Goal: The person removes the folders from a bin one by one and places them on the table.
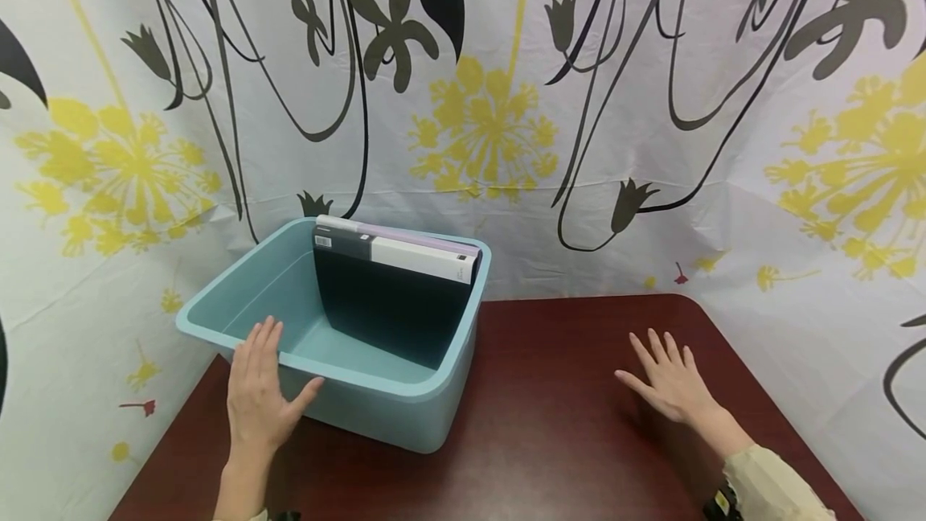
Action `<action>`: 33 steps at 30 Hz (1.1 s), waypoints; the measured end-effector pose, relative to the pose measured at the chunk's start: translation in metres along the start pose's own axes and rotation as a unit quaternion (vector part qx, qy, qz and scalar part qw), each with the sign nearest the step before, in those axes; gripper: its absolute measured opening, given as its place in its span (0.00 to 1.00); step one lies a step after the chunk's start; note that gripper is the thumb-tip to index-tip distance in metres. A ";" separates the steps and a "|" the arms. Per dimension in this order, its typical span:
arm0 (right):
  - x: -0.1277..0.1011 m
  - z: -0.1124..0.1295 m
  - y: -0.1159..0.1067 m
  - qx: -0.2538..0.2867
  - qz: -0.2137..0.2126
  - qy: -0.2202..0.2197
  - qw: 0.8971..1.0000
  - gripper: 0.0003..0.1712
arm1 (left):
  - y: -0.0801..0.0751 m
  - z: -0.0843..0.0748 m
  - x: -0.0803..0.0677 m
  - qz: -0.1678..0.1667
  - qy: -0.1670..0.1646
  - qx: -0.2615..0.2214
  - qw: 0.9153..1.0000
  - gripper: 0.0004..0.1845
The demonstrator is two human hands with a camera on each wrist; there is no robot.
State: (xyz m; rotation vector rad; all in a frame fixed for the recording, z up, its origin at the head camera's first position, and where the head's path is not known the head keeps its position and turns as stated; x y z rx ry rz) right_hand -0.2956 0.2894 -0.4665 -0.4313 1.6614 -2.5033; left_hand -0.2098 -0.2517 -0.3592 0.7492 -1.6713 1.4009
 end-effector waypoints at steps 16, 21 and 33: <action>0.019 0.032 -0.012 0.072 -0.047 -0.052 0.995 0.43 | 0.004 0.015 -0.005 0.015 -0.033 -0.019 0.999 0.51; 0.024 0.046 -0.021 0.105 -0.092 -0.083 0.987 0.40 | 0.005 0.016 -0.005 0.014 -0.039 -0.026 0.999 0.50; 0.033 0.070 -0.031 0.174 -0.104 -0.098 0.974 0.33 | 0.003 0.016 -0.004 0.016 -0.045 -0.027 0.999 0.49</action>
Point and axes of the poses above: each hand's wrist, its own x-axis towards the middle knuckle, its own y-axis out of the palm, z = x × y, the point moved 6 cm from there along x, towards the middle knuckle, and after that the axes turned 10 degrees about x, right-handed, at the moved point
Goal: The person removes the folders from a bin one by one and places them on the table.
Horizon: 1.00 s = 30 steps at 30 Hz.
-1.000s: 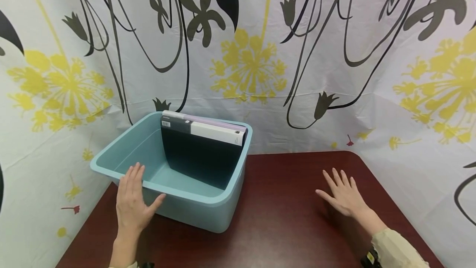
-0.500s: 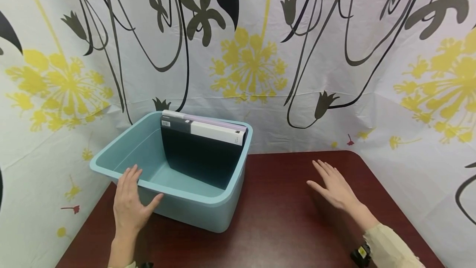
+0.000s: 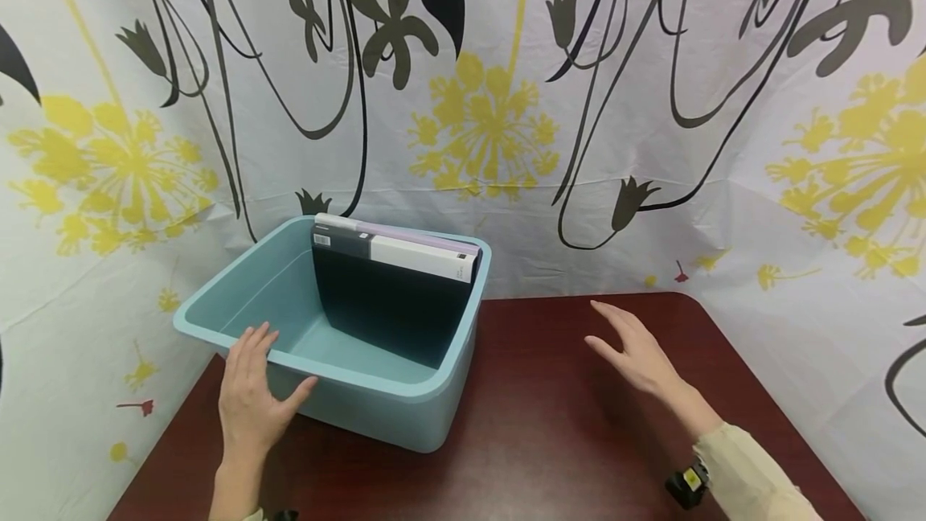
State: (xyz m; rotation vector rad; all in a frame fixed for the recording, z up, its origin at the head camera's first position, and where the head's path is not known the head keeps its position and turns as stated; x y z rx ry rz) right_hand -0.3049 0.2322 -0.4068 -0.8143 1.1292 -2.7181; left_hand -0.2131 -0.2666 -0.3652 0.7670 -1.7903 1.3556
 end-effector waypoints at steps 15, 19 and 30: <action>0.024 0.031 0.003 0.056 -0.006 -0.014 0.998 0.31 | -0.001 -0.001 0.000 -0.008 -0.003 -0.012 1.000 0.48; 0.034 0.042 0.005 0.070 -0.009 -0.019 0.997 0.31 | 0.000 0.000 0.000 -0.012 -0.002 -0.014 1.000 0.48; 0.060 0.076 0.006 0.124 -0.016 -0.059 0.990 0.28 | 0.000 0.001 0.000 -0.013 -0.006 -0.020 1.000 0.48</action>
Point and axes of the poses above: each hand's wrist, its own x-axis towards the middle knuckle, its own y-axis out of the palm, z = x × y, the point moved 6 cm from there along x, towards the middle knuckle, and after that the axes turned 10 degrees about x, right-handed, at the moved point
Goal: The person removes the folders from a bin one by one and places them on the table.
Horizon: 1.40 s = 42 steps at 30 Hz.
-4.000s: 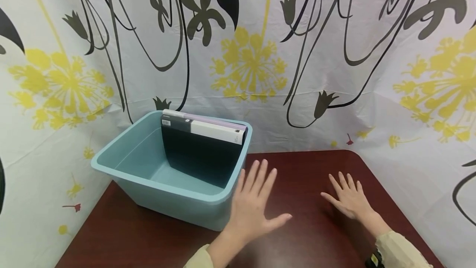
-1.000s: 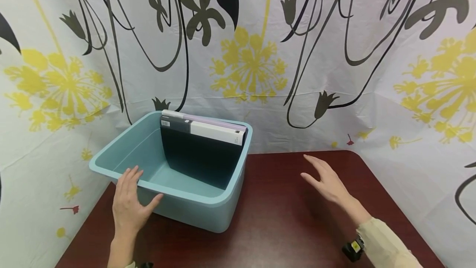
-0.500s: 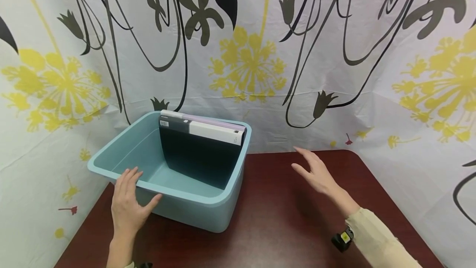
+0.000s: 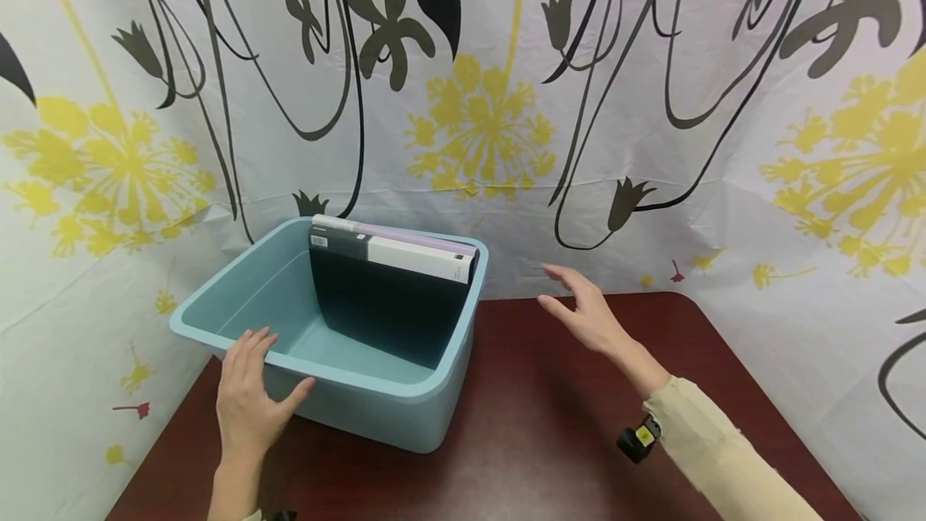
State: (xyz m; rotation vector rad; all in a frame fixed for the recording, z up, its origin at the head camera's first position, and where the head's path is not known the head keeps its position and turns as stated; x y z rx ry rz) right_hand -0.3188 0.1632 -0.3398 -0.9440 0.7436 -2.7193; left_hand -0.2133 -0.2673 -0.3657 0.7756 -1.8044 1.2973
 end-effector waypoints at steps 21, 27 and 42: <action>0.039 0.023 0.026 0.020 0.045 -0.014 0.999 0.35 | 0.000 0.000 0.000 -0.003 -0.006 -0.010 1.000 0.47; 0.054 0.032 0.039 0.027 0.057 -0.016 0.998 0.36 | 0.003 0.001 -0.001 -0.008 0.000 -0.010 1.000 0.47; 0.074 0.037 0.063 0.029 0.053 -0.063 0.996 0.31 | 0.003 0.001 -0.001 -0.003 -0.003 -0.019 1.000 0.47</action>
Point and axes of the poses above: each hand's wrist, its own x-axis towards the middle knuckle, its own y-axis out of the palm, z = x × y, the point moved 6 cm from there along x, towards the middle knuckle, and after that the axes turned 10 degrees about x, right-handed, at the moved point
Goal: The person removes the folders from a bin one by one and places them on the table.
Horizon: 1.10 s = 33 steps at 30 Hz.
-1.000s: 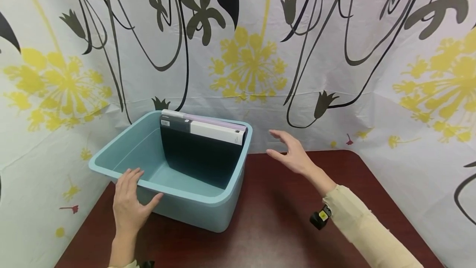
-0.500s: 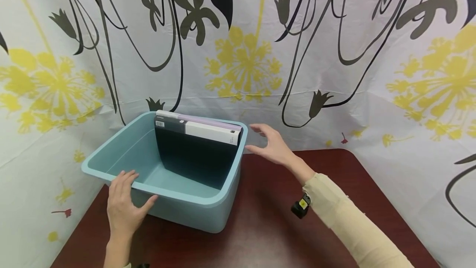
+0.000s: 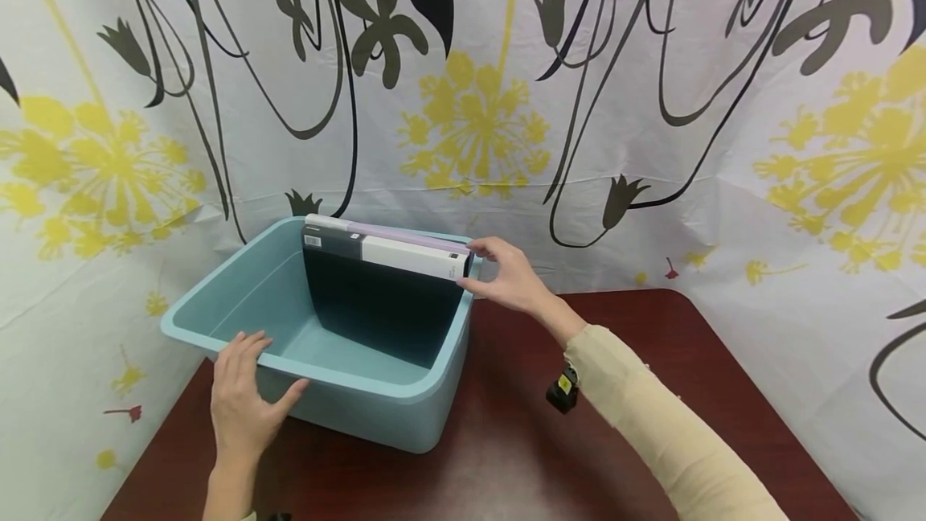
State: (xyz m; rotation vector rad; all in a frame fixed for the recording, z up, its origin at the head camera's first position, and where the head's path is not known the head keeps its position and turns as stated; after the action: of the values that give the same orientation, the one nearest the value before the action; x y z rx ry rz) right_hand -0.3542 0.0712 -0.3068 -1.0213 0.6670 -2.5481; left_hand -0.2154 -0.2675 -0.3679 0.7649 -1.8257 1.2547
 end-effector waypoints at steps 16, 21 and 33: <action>0.018 -0.010 0.011 -0.036 -0.005 0.003 0.999 0.26 | 0.004 0.002 -0.003 0.018 -0.011 -0.008 1.000 0.48; 0.019 -0.011 0.013 -0.061 -0.003 0.008 0.998 0.24 | 0.005 0.002 -0.003 0.019 -0.011 -0.007 1.000 0.49; 0.019 -0.010 0.018 -0.096 -0.003 0.032 0.995 0.22 | 0.002 0.000 -0.002 0.002 -0.003 -0.004 1.000 0.48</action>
State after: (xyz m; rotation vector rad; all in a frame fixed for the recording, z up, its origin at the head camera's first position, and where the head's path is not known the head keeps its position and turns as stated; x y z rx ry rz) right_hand -0.3726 0.0507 -0.3117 -1.0054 0.9447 -2.5693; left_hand -0.2162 -0.2671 -0.3704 0.7615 -1.8371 1.2474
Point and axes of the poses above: each hand's wrist, its own x-axis towards the middle knuckle, its own y-axis out of the palm, z = x × y, the point moved 6 cm from there along x, towards the middle knuckle, and after that the axes turned 10 degrees about x, right-handed, at the moved point
